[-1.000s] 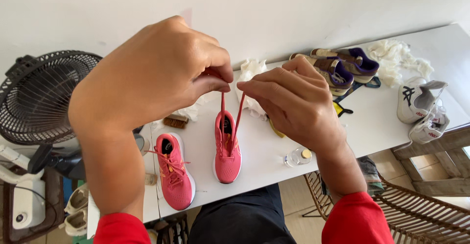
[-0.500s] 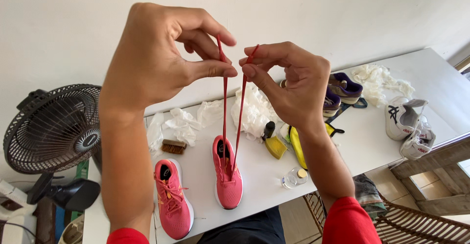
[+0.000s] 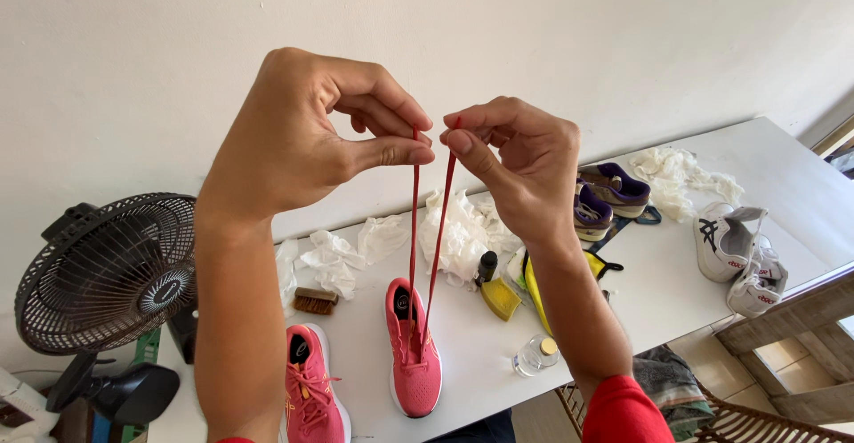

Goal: The person threads pink shoelaces through the eyelets of a pair of pink sneakers placed on a white table. They pull the laces tight and tie them into knots on both shoes.

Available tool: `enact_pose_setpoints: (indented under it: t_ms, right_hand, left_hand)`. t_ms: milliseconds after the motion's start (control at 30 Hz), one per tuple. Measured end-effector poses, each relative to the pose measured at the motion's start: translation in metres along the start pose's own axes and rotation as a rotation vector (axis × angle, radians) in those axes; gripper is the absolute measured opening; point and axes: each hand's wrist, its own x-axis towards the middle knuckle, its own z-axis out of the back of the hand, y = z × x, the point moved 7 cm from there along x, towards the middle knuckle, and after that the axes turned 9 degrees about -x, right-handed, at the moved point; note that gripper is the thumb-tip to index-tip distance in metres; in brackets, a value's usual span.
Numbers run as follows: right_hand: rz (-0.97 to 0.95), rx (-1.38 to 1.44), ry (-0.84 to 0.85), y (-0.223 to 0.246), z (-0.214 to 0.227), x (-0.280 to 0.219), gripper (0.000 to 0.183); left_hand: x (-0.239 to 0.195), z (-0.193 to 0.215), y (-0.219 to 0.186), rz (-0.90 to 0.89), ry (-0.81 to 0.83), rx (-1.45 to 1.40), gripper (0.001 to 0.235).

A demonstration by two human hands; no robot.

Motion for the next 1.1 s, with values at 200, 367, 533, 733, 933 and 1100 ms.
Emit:
enact_pose_setpoints:
  t_ms: [200, 367, 533, 733, 933, 1100]
  right_hand:
    - [-0.015, 0.045, 0.01, -0.006, 0.002, 0.002, 0.01]
    - [-0.028, 0.04, 0.028, -0.008, 0.005, 0.003, 0.01]
    - [-0.032, 0.073, 0.037, -0.01, 0.006, 0.002, 0.01]
    - [-0.034, 0.115, 0.05, -0.01, 0.004, 0.003, 0.011]
    - [-0.007, 0.113, 0.071, -0.007, 0.006, 0.005, 0.012]
    - [0.006, 0.109, 0.07, -0.006, 0.008, 0.007, 0.013]
  left_hand:
    - [0.004, -0.001, -0.003, 0.007, 0.01, -0.026, 0.021]
    - [0.006, -0.002, -0.004, 0.005, 0.034, -0.008, 0.021]
    - [0.005, -0.001, -0.01, -0.006, 0.015, 0.002, 0.019]
    - [0.002, 0.0, -0.013, 0.007, -0.005, 0.031, 0.019]
    - [0.004, -0.004, -0.016, -0.014, 0.005, 0.025, 0.02]
    - [0.006, -0.007, -0.02, -0.039, 0.029, 0.014, 0.021]
